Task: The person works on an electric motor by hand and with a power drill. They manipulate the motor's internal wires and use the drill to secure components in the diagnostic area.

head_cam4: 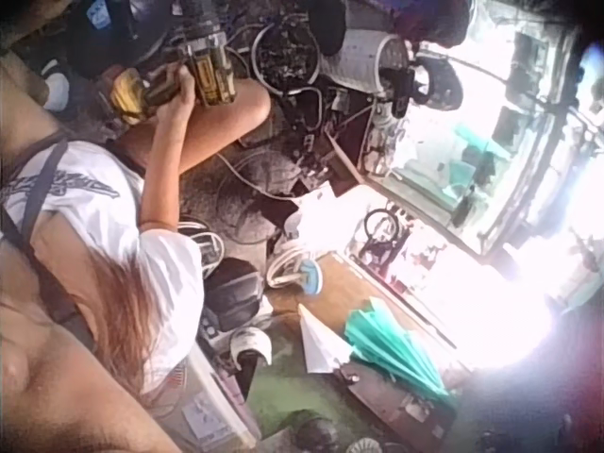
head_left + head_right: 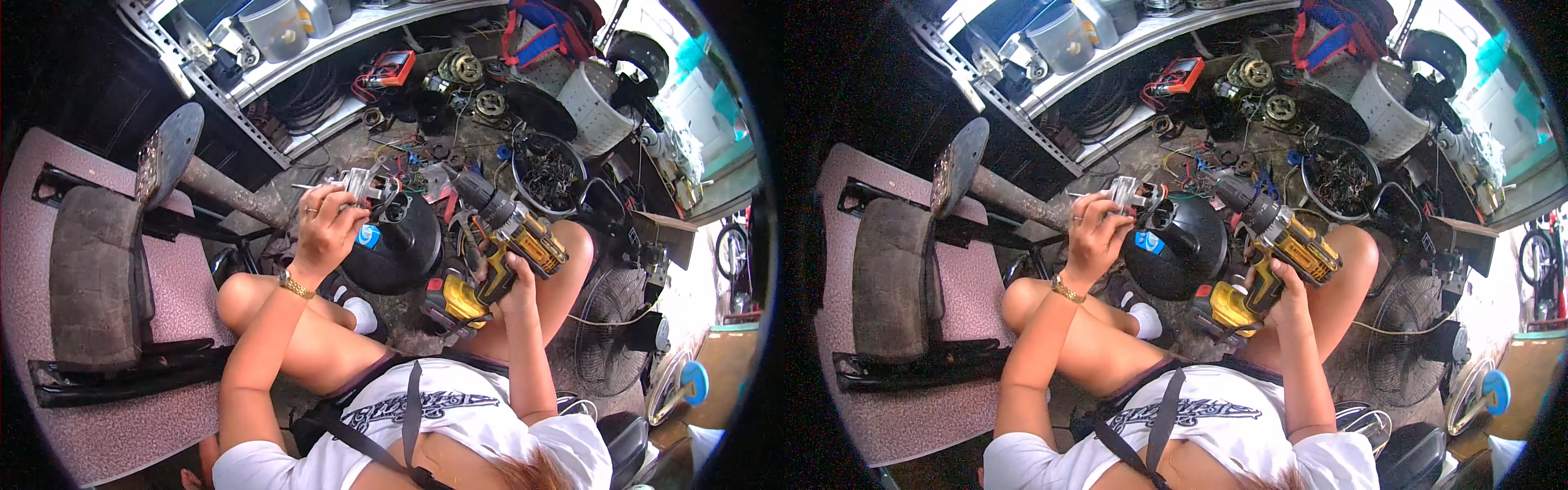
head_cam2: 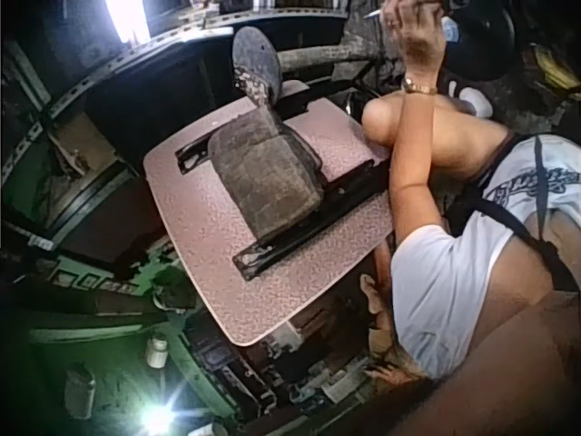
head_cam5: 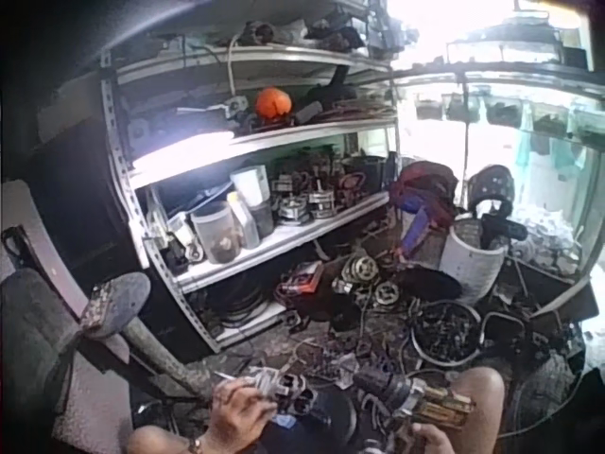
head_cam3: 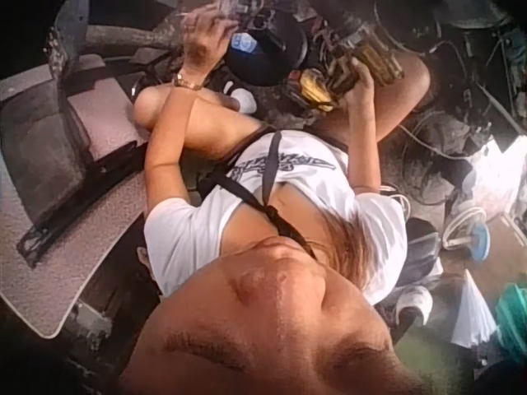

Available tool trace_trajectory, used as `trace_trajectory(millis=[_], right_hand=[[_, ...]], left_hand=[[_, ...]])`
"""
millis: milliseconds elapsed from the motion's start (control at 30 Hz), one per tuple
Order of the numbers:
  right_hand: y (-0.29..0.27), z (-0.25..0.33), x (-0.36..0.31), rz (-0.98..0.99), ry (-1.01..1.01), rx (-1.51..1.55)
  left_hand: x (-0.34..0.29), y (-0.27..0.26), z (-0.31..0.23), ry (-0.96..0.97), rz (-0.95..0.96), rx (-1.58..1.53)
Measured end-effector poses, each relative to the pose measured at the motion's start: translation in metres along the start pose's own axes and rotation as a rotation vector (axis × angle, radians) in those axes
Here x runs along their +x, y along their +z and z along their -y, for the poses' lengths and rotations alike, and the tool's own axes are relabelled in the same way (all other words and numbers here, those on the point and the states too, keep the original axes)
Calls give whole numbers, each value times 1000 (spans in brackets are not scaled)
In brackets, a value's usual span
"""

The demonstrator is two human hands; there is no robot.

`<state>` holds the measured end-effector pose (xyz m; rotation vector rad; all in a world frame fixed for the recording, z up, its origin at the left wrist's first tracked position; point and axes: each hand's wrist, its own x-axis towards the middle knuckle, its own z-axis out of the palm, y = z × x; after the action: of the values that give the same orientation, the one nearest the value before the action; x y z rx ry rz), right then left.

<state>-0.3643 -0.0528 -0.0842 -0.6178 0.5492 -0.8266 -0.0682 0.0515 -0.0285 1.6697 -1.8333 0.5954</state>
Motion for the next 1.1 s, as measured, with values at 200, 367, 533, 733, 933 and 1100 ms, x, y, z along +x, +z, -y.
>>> trace_trajectory(millis=[200, 367, 533, 733, 933, 1100], right_hand=[[-7, 7, 2, -76, -28, 45], [-12, 7, 5, -85, -66, 70], [-13, 3, 6, -136, -48, 36], [-20, -5, -2, -87, 63, -13], [-10, -26, -4, 16, 156, -50], [20, -41, 2, 70, 187, -121]], left_hand=[[-4, 11, -11, 248, -5, 248], [40, 27, -32, 265, 22, 192], [98, 52, -19, 70, 197, 339], [53, 3, 2, -92, 21, -31], [38, 27, 41, -202, 182, -250], [72, 48, 70, -166, 168, -308]])
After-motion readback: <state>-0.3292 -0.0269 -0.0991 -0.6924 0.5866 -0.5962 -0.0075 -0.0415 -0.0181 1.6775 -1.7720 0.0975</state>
